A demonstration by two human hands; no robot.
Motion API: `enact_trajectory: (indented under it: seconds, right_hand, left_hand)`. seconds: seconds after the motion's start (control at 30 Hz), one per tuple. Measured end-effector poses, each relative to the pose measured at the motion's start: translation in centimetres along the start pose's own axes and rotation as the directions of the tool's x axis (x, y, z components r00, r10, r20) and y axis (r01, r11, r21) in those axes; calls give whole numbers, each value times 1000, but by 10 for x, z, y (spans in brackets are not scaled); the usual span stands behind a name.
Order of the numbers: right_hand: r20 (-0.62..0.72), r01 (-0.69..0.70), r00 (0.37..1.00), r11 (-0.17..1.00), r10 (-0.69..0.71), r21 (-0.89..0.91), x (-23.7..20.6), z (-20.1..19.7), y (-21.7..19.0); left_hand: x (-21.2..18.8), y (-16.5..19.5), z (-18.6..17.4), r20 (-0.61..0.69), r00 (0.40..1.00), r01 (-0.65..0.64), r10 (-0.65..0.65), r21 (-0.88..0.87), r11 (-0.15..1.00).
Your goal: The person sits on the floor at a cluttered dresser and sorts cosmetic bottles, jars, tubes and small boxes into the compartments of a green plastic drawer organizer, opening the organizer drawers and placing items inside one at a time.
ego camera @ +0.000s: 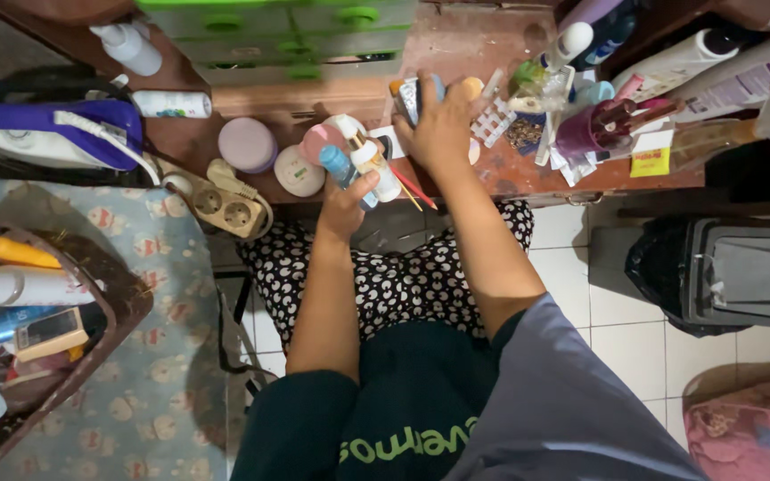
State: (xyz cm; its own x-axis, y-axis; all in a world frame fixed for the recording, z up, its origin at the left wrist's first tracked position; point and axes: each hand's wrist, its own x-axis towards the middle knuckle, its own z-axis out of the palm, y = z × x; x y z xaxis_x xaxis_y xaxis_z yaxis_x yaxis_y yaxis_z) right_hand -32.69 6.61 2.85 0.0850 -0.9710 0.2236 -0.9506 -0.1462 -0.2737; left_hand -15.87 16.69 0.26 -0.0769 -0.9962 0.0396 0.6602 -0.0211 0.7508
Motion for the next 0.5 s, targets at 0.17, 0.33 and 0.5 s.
enact_trajectory:
  seconds: [0.17,0.33,0.5]
  right_hand:
    - [66,84,994,996,-86,43,-1,13,15]
    - [-25,168,986,985,-167,41,13,-4,21]
    - [-320,198,944,916,-82,349,43,-101,12]
  left_hand:
    - [-1,-14,-2,-60,997,43,-46,-46,998]
    - [2,-21,7,-94,994,51,-56,-56,997]
    - [-3,-17,0,-108,994,1,0,12,1000]
